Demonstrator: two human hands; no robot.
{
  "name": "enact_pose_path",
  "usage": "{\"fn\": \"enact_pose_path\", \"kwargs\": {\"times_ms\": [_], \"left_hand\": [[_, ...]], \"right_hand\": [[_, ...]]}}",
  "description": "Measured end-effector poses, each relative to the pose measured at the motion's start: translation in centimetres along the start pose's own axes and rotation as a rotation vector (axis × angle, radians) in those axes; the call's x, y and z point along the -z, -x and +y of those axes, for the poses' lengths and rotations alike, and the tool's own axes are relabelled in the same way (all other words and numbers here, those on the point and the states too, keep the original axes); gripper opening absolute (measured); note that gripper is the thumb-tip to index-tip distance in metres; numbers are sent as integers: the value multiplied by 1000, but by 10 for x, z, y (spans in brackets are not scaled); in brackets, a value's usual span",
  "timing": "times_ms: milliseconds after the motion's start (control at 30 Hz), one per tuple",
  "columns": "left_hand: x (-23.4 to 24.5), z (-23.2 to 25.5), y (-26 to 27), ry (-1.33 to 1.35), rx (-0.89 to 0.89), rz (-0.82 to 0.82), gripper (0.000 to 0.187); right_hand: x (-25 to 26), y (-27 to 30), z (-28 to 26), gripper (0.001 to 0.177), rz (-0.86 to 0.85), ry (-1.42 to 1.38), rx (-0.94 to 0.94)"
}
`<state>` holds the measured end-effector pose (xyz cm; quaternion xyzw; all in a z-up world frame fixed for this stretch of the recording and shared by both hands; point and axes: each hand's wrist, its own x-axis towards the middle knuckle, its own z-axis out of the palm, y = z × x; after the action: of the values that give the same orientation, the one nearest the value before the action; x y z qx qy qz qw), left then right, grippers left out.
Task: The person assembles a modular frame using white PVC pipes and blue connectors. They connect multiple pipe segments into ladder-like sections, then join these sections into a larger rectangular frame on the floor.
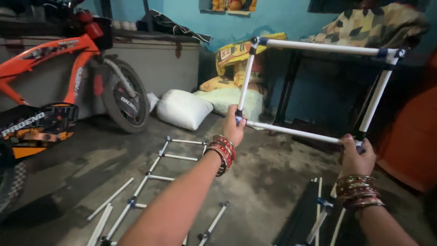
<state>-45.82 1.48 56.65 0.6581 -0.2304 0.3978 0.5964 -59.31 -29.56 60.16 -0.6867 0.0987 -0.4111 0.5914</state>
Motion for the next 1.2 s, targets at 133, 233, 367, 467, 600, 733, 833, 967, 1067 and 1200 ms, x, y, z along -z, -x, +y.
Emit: {"fn": "enact_pose_path", "kwargs": {"times_ms": [133,233,367,467,600,733,833,967,1067,1200], "left_hand": [[9,19,8,28,97,-85,39],[5,34,14,6,22,-36,38],[12,49,8,-21,28,-87,39],[11,57,6,76,124,-189,39],[6,62,9,-32,59,-126,41],[-1,64,11,-121,-45,-15,43],[-5,66,14,-12,44,-28,40],[-7,67,15,-57,-84,1,44],[-3,64,11,-24,-13,-71,44],[-3,64,7,-31,-16,-120,44]], "right_hand": [[9,8,-11,24,76,-36,-66],[15,8,-6,25,79,-24,-32],[22,7,-5,29,22,-57,-18],[31,4,-6,26,39,5,-84],[33,-1,0,34,42,5,-63],[29,-11,10,46,37,56,-37],[26,-14,17,53,47,-36,-65],[23,-17,21,66,104,-101,-113],[22,-22,23,65,83,-135,-120],[24,-25,24,50,39,-215,-67]]}}
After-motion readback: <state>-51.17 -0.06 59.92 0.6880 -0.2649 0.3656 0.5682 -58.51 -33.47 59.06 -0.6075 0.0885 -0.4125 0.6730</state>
